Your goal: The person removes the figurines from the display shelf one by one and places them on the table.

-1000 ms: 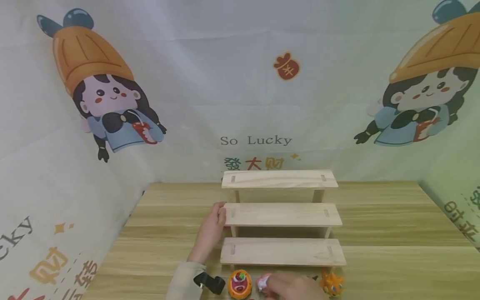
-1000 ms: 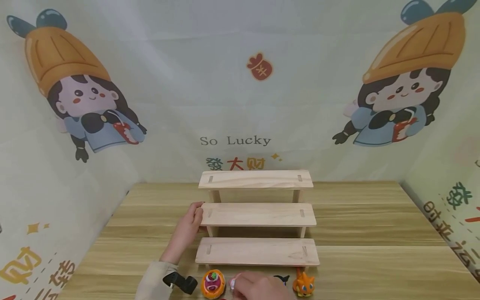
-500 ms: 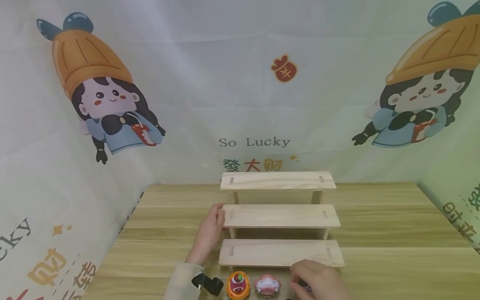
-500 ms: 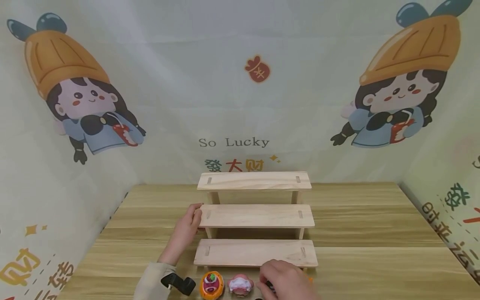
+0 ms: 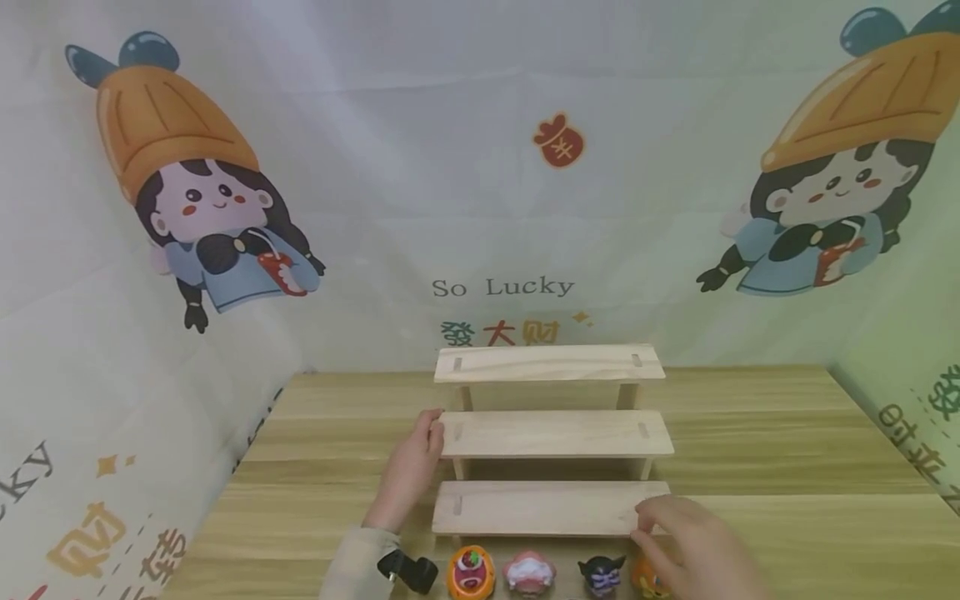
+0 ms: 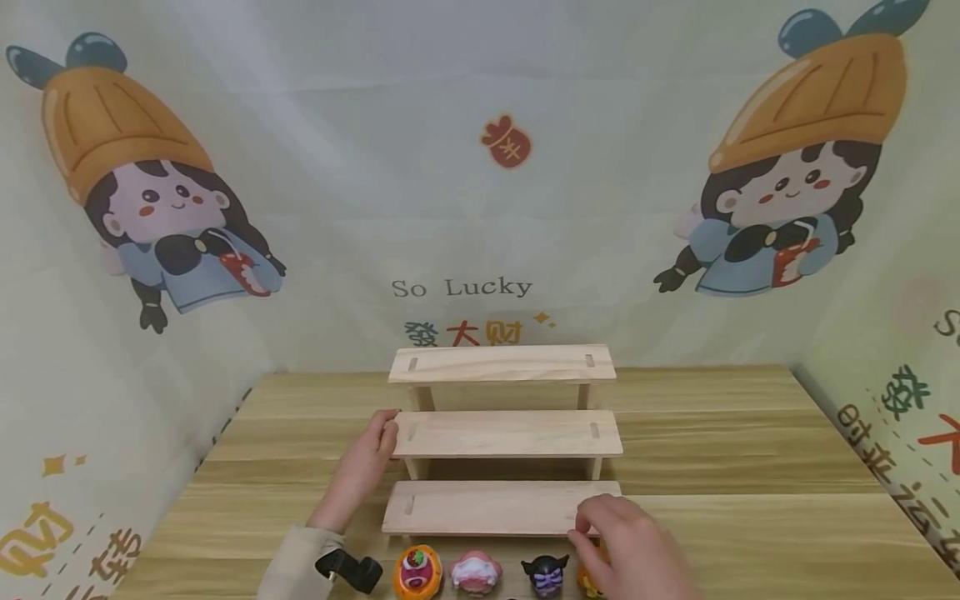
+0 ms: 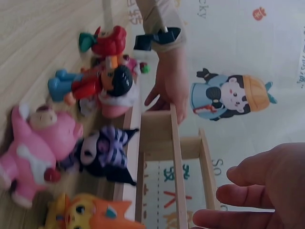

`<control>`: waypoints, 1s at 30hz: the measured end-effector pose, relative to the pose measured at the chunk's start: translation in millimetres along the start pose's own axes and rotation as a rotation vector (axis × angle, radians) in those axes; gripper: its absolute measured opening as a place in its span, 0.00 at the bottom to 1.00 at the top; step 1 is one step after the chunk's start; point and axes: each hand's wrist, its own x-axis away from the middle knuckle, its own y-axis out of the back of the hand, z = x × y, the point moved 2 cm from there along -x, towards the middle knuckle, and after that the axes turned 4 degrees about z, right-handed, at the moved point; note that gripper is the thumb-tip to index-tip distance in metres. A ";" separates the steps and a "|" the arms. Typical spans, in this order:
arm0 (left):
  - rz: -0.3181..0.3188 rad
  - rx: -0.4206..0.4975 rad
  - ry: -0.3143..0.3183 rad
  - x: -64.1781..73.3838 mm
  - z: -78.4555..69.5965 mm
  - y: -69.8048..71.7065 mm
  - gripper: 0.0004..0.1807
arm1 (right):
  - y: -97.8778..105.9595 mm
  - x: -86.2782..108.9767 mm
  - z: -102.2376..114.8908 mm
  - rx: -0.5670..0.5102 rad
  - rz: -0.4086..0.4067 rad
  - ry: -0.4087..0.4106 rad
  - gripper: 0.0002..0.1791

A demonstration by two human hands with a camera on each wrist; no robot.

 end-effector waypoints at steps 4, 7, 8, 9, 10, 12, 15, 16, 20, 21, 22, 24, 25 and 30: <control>-0.016 -0.039 -0.031 -0.1 2.2 2.2 0.22 | 5.9 -0.8 -8.5 0.011 0.062 -0.096 0.12; -0.031 -0.055 -0.052 0.3 4.0 4.3 0.21 | 9.2 -2.6 -14.1 0.008 0.062 -0.113 0.08; -0.035 -0.062 -0.053 0.4 4.5 5.1 0.21 | 10.1 -3.5 -15.6 0.008 0.056 -0.113 0.08; -0.036 -0.066 -0.053 0.4 5.0 5.8 0.21 | 11.1 -4.6 -17.5 0.006 0.056 -0.118 0.08; -0.036 -0.071 -0.055 0.4 5.5 6.5 0.21 | 12.0 -5.9 -19.1 0.010 0.046 -0.115 0.09; -0.042 -0.083 -0.064 0.5 6.5 7.9 0.21 | 13.6 -8.2 -22.7 0.012 0.021 -0.108 0.13; -0.038 -0.085 -0.071 0.7 8.2 9.6 0.22 | 15.8 -11.3 -28.0 0.007 -0.001 -0.105 0.18; -0.038 -0.086 -0.080 0.8 9.0 9.9 0.22 | 16.4 -12.0 -29.6 0.009 -0.011 -0.100 0.20; -0.036 -0.089 -0.122 1.4 11.1 10.7 0.23 | 18.9 -14.6 -36.1 0.027 -0.022 -0.088 0.25; -0.040 -0.100 -0.136 1.8 11.5 10.9 0.23 | 19.5 -15.2 -37.8 0.026 -0.011 -0.096 0.26; -0.043 -0.113 -0.149 2.4 11.8 11.2 0.23 | 20.4 -16.0 -39.5 0.025 -0.004 -0.103 0.27; -0.049 -0.144 -0.169 3.8 12.6 11.9 0.23 | 22.0 -17.6 -42.7 0.023 -0.004 -0.102 0.29; -0.049 -0.161 -0.174 4.6 12.9 12.4 0.24 | 22.8 -18.3 -44.3 0.023 -0.008 -0.099 0.29; -0.052 -0.258 -0.204 10.0 12.7 16.7 0.26 | 24.5 -20.3 -51.7 0.032 -0.049 -0.063 0.32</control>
